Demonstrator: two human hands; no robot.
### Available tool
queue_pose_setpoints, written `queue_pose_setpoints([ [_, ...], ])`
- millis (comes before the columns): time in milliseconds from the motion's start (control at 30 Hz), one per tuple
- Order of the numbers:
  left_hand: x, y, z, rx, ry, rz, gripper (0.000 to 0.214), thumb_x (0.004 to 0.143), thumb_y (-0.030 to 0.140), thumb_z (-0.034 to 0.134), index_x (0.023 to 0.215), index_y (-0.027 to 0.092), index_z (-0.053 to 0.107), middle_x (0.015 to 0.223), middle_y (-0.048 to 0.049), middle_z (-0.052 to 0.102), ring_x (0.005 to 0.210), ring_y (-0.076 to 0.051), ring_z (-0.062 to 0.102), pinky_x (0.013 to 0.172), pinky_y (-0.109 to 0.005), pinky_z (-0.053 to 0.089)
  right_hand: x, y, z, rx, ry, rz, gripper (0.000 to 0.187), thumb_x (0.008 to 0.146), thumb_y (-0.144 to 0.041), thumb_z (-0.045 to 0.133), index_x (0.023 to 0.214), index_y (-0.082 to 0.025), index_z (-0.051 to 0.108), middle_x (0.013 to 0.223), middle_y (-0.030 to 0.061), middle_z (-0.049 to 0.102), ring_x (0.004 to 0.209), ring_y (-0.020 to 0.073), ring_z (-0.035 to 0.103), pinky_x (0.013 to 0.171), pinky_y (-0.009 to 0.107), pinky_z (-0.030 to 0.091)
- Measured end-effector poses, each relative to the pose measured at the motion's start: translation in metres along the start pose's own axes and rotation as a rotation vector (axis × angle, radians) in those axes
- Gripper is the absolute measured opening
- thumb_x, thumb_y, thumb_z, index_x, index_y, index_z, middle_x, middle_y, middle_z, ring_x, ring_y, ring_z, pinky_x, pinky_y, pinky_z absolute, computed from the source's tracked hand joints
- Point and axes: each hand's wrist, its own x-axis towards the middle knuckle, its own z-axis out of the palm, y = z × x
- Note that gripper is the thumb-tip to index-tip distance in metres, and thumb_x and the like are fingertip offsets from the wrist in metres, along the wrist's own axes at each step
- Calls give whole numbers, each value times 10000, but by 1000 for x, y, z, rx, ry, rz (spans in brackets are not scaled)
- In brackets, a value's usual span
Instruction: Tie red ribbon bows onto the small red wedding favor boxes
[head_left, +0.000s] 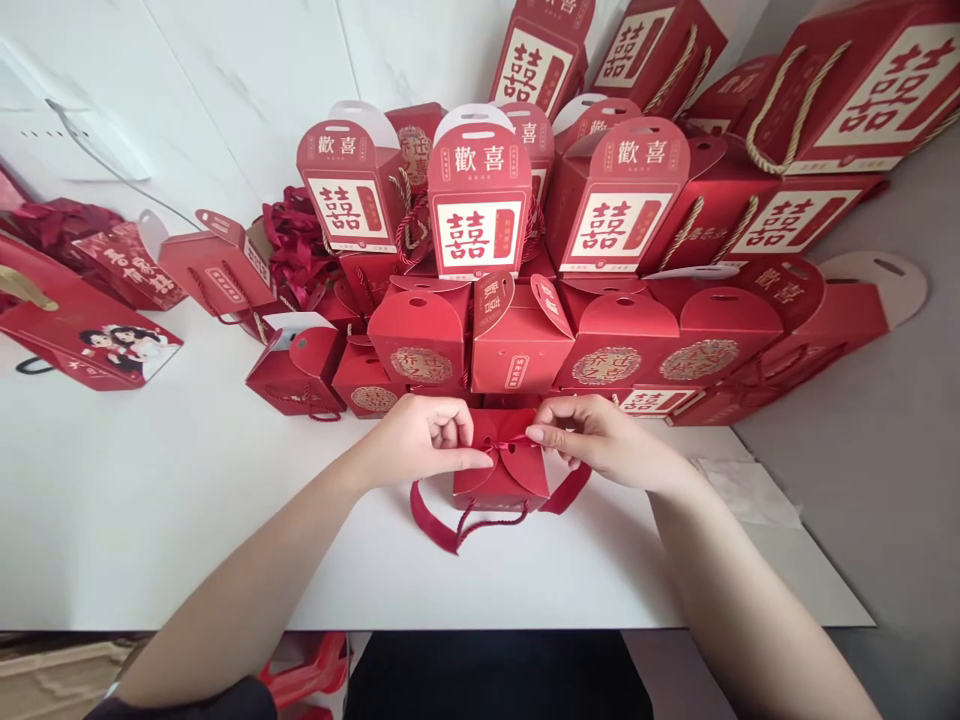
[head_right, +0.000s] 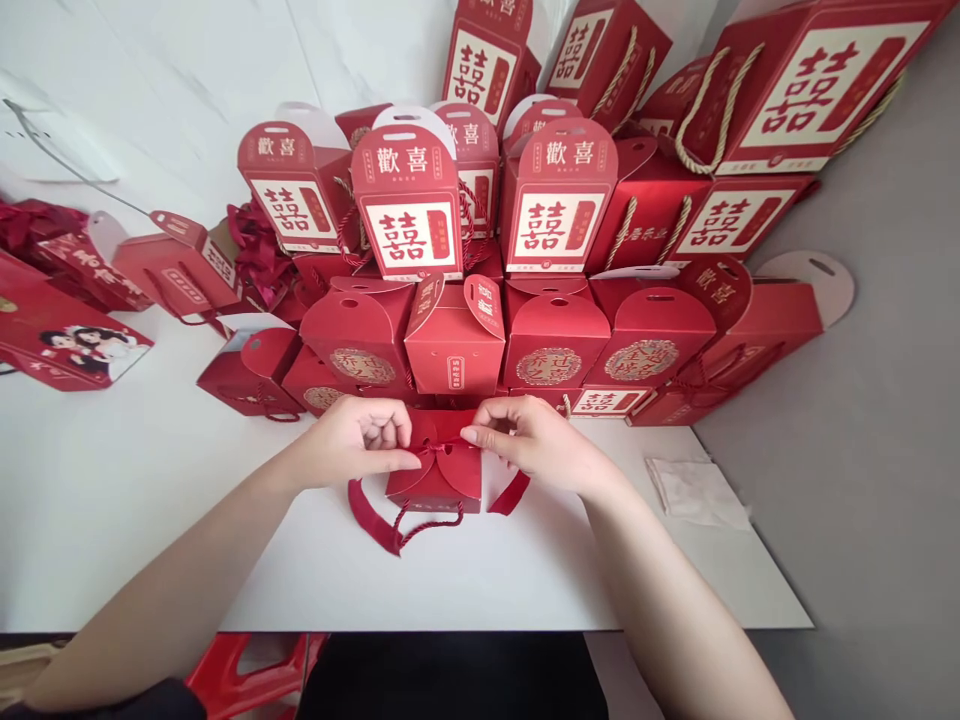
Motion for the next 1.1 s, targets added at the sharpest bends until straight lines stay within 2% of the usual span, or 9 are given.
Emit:
queue_pose_setpoints([
  [167,5,-5,-7,-115,-102,-130,374,763,478,732,699,145,573,551,29,541,448,-59,459,424,-181,351,0,3,-3,-10,4,-26,345,903,-511,589,791,-186,609,715,-5,577,628,120,521,601,253,416],
  [367,8,-10,-13,-202,-141,-268,360,752,455,739,677,162,544,481,66,451,369,-45,381,310,-144,302,0,7,-13,-67,-1,-67,335,898,-492,602,781,-180,626,709,2,590,640,130,517,604,259,402],
  [467,9,-10,-17,-178,-162,-320,366,742,453,744,666,168,529,460,72,447,345,-47,368,289,-146,302,1,12,-21,-87,-41,-65,353,897,-500,600,763,-174,619,688,-6,570,630,126,502,597,260,384],
  [600,8,-9,-21,-106,-221,-369,356,738,484,735,695,175,565,444,80,419,346,-60,368,304,-164,297,3,14,-24,-5,-151,-15,362,894,-505,604,770,-165,617,682,-5,583,630,125,520,611,261,397],
  [700,9,-11,-22,-68,-275,-296,358,762,493,711,669,162,611,477,64,423,399,-59,374,370,-177,281,3,10,-18,25,-173,-24,388,912,-504,579,738,-158,612,679,4,600,638,126,540,620,260,405],
  [800,9,-14,-21,-83,-293,-160,364,786,471,694,627,147,646,552,25,513,508,-77,440,488,-206,345,3,7,-11,-17,-114,-23,407,899,-520,589,703,-164,601,660,2,602,621,128,543,597,256,400],
  [867,10,-16,-21,-121,-308,-117,356,798,454,685,625,143,662,596,1,576,566,-97,480,553,-226,385,2,7,-9,-48,-95,-29,402,881,-529,610,702,-168,602,660,-2,614,619,130,546,589,254,400],
  [1100,13,-23,-27,-152,-335,-100,302,793,385,710,617,143,671,598,-14,639,535,-87,497,527,-206,384,4,16,-14,1,-151,-29,381,868,-516,634,713,-169,613,717,28,698,660,156,619,606,263,436],
])
